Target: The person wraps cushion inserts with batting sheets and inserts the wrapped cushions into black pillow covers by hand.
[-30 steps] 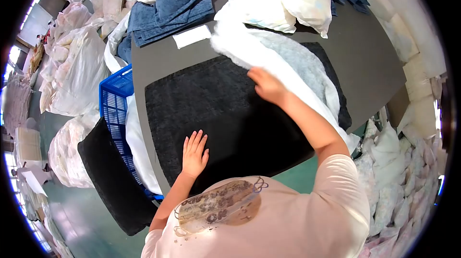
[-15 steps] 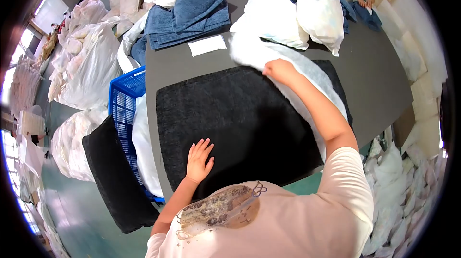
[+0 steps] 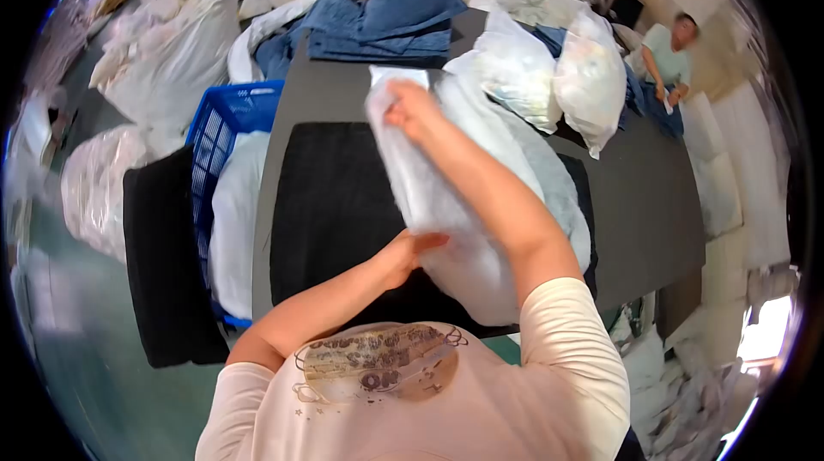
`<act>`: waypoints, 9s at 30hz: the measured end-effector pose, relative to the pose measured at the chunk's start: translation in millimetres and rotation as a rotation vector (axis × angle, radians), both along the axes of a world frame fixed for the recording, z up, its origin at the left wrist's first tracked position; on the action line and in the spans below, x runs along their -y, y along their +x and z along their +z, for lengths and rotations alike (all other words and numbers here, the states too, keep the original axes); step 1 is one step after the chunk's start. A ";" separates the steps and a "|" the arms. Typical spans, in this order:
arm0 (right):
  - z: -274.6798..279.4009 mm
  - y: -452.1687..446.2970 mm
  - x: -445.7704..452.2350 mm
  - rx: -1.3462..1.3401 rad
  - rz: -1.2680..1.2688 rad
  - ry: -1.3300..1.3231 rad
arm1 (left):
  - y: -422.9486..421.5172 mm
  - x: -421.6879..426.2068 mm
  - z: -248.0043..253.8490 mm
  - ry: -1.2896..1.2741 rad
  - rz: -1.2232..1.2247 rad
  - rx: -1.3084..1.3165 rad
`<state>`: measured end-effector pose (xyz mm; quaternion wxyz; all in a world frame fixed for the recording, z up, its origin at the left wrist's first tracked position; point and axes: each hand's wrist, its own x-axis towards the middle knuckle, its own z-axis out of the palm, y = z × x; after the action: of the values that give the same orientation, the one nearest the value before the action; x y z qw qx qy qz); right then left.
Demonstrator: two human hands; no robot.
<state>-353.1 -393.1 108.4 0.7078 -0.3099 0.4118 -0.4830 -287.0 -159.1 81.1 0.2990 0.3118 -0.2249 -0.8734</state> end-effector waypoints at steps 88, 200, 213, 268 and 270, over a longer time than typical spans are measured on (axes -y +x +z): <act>-14.6 176.4 71.0 -1.717 1.205 -1.069 | 260.2 -77.2 -91.3 -0.290 0.558 0.681; -167.1 -247.7 -413.5 -1.717 -0.748 -0.188 | 200.3 7.0 -135.0 -1.658 0.009 1.525; -172.1 -248.3 -414.3 -1.735 -0.769 -0.200 | 179.5 0.7 -107.7 -2.013 0.205 1.597; -162.4 -547.6 -498.3 -0.709 -1.159 0.635 | 241.3 72.7 -185.1 -1.713 -0.214 1.521; -121.4 -556.5 -487.6 -0.997 -0.875 0.840 | 253.7 88.4 -187.2 -1.685 -0.321 1.539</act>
<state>-909.6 94.6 -13.0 0.2428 -0.0061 0.9139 -0.3254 -33.4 -247.5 -106.1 0.0815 0.4314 -0.8969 -0.0527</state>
